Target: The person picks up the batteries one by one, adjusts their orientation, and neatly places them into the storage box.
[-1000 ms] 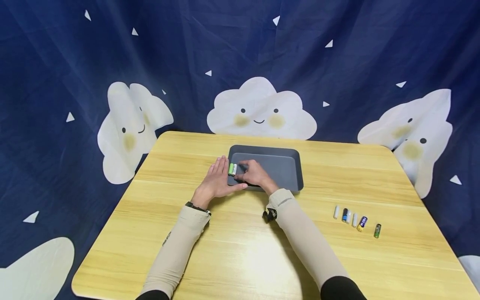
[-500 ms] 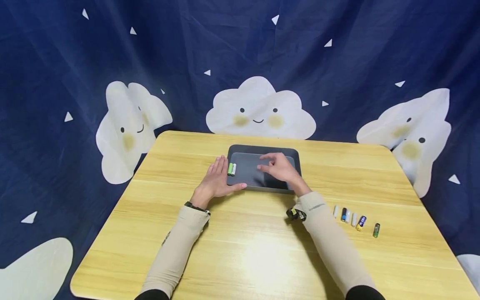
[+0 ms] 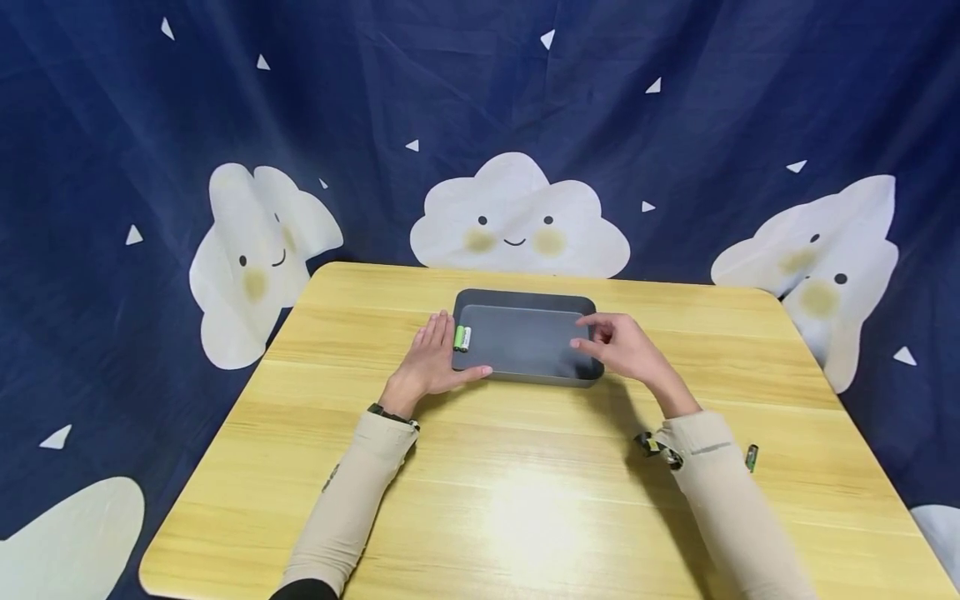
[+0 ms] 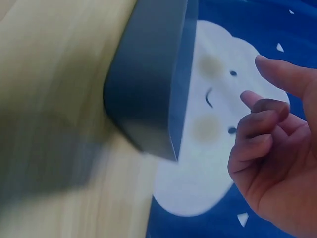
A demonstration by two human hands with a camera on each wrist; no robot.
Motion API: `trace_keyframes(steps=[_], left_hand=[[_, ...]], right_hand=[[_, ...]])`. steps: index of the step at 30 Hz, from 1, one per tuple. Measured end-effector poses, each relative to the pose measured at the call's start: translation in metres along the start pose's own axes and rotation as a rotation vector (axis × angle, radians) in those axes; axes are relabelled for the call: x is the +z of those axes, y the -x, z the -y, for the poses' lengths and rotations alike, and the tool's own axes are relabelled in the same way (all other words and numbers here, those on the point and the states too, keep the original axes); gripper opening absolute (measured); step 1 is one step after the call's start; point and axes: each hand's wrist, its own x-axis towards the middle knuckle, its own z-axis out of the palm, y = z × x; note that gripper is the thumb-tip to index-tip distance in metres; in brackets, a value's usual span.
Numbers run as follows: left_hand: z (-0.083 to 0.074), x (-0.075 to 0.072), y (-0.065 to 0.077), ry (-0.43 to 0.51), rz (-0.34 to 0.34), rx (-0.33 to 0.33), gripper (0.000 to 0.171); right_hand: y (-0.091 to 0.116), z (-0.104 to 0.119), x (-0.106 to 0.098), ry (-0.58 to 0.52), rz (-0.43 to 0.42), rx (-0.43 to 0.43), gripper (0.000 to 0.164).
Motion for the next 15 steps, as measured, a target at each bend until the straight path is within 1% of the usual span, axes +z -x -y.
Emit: trace_keyframes(steps=[5,7,11,15], left_hand=[[0.002,0.002,-0.001,0.011,0.009,0.002,0.126],[0.002,0.003,-0.001,0.016,0.011,0.003,0.126],[0.002,0.002,0.0,0.019,-0.004,0.008,0.125],[0.002,0.0,0.001,0.015,-0.014,0.007,0.125]], right_hand=[[0.022,-0.01,-0.023,0.081,-0.061,0.013,0.036],[0.032,-0.015,-0.032,0.114,-0.07,0.026,0.036],[0.051,-0.025,-0.047,0.179,-0.063,0.053,0.038],[0.07,-0.034,-0.056,0.238,-0.037,0.06,0.043]])
